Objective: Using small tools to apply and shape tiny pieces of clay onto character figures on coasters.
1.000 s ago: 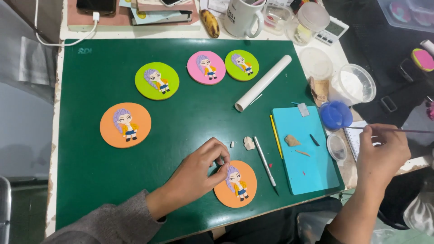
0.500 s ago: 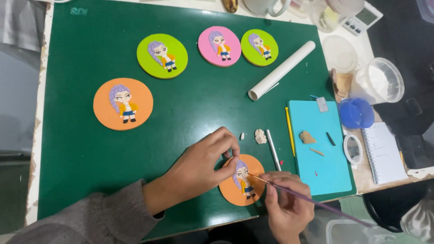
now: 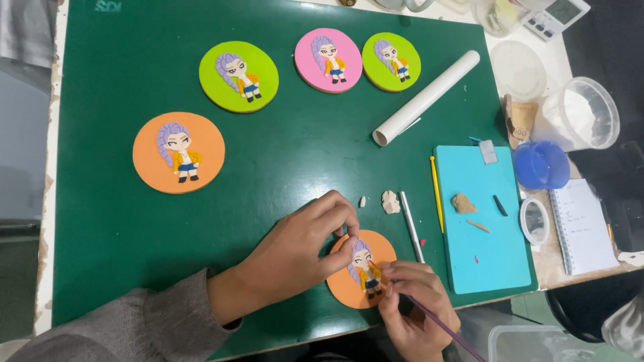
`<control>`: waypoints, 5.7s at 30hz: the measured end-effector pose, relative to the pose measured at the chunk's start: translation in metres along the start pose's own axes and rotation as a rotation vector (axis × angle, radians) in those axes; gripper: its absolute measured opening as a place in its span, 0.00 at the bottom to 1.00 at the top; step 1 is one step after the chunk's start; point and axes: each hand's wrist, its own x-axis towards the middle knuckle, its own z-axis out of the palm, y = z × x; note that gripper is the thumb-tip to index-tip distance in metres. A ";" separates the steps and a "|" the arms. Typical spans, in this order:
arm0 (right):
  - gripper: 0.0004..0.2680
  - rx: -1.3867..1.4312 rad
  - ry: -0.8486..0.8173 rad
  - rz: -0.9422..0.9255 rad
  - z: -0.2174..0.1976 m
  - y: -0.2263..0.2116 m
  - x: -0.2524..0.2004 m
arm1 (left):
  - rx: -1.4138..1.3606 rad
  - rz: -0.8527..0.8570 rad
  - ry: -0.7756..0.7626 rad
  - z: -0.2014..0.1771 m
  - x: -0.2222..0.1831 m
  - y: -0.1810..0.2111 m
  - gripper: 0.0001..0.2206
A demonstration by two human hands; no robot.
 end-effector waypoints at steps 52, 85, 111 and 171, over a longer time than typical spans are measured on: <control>0.03 0.010 -0.010 0.054 0.001 0.002 -0.004 | 0.046 0.241 0.150 0.004 -0.001 -0.003 0.03; 0.04 0.041 0.012 0.067 0.001 0.008 -0.008 | 0.029 0.213 0.112 0.004 0.000 -0.005 0.03; 0.12 -0.758 -0.008 0.166 -0.023 0.028 0.015 | -0.048 0.145 0.149 0.005 -0.002 -0.010 0.02; 0.02 -0.277 -0.011 0.133 0.006 -0.011 0.036 | -0.082 0.099 0.166 0.007 -0.007 0.006 0.02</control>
